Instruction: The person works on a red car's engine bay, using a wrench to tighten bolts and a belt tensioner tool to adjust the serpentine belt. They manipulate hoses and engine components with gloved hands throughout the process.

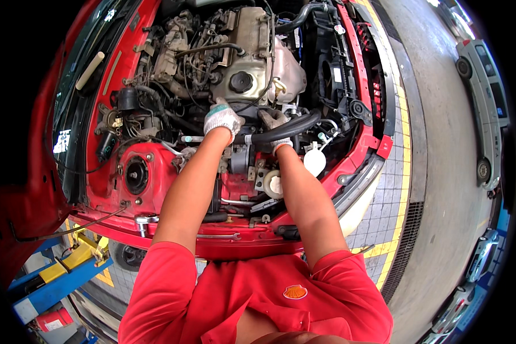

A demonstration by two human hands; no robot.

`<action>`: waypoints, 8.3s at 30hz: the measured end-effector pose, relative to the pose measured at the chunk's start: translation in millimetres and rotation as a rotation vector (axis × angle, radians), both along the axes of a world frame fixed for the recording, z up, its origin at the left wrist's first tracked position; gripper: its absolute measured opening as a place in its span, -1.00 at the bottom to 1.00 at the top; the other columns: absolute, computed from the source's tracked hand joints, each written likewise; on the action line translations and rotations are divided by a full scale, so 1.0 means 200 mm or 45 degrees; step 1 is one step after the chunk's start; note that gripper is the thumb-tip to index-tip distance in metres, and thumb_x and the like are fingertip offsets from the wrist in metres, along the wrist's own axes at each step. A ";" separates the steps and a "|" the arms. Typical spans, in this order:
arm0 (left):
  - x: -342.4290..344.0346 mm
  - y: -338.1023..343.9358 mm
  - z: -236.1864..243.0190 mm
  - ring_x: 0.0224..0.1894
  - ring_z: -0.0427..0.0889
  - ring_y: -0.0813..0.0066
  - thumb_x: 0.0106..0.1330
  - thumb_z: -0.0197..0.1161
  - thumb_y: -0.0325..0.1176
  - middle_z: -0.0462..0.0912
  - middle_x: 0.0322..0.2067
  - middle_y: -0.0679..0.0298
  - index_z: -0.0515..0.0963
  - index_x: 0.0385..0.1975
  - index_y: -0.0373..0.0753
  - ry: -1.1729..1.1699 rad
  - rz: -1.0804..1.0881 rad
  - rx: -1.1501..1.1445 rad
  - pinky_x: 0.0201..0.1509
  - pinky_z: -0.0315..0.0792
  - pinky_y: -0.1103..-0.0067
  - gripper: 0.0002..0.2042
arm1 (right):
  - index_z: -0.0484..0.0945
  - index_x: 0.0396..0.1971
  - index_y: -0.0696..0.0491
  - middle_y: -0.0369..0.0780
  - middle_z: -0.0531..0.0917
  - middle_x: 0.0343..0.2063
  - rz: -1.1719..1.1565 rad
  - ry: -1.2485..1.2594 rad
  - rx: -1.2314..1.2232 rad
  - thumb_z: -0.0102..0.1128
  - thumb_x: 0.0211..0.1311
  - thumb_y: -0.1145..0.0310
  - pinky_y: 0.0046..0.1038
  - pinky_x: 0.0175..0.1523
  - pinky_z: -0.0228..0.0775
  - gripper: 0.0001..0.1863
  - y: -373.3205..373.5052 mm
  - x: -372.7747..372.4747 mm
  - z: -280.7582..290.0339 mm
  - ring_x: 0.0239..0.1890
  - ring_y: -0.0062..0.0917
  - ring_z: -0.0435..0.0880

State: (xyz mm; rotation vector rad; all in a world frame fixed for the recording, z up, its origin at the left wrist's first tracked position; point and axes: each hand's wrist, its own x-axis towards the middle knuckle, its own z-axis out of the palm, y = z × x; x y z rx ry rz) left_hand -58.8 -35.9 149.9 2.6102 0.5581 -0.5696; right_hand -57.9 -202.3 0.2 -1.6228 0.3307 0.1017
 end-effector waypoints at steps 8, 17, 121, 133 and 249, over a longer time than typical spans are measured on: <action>0.01 -0.03 0.02 0.24 0.59 -0.11 0.03 0.58 -0.13 0.54 0.21 -0.24 0.22 0.36 -0.42 0.012 -0.021 -0.028 0.30 0.52 0.25 -0.07 | 0.66 -0.12 0.31 -0.17 0.74 -0.33 0.006 0.092 0.213 0.46 0.24 0.13 -0.43 -0.18 0.54 -0.51 -0.06 0.05 -0.19 -0.34 -0.52 0.66; 0.00 0.01 -0.01 0.24 0.59 -0.10 0.04 0.57 -0.13 0.54 0.21 -0.22 0.22 0.37 -0.42 0.019 0.008 0.014 0.30 0.52 0.26 -0.07 | 0.67 -0.10 0.31 -0.18 0.73 -0.35 0.041 0.069 0.026 0.38 0.30 0.09 -0.43 -0.21 0.53 -0.50 0.00 -0.01 0.06 -0.35 -0.54 0.64; 0.04 -0.02 -0.03 0.27 0.58 -0.03 0.04 0.57 -0.07 0.52 0.25 -0.20 0.10 0.46 -0.47 0.078 -0.046 0.072 0.31 0.51 0.30 0.06 | 0.63 0.00 0.26 -0.24 0.73 -0.28 0.032 -0.001 -0.041 0.36 0.36 0.13 -0.48 -0.17 0.52 -0.52 -0.04 0.04 -0.15 -0.29 -0.59 0.63; -0.02 0.03 -0.13 0.07 0.72 -0.03 0.20 0.28 -0.33 0.65 0.05 -0.18 0.35 0.27 -0.43 -0.200 -0.066 0.121 0.10 0.63 0.29 -0.38 | 0.72 -0.15 0.23 -0.20 0.76 -0.40 0.116 -0.028 -0.213 0.49 0.21 0.05 -0.33 -0.24 0.53 -0.51 -0.08 0.06 -0.15 -0.43 -0.48 0.64; 0.27 0.43 -0.54 -0.15 0.75 0.22 0.41 0.16 -0.59 0.70 -0.17 0.11 0.61 -0.16 -0.32 0.207 0.719 -0.972 -0.28 0.72 0.38 -0.88 | 0.67 -0.17 0.28 -0.20 0.72 -0.39 -0.048 0.040 0.184 0.37 0.31 0.13 -0.41 -0.21 0.47 -0.57 0.00 0.01 -0.03 -0.38 -0.53 0.58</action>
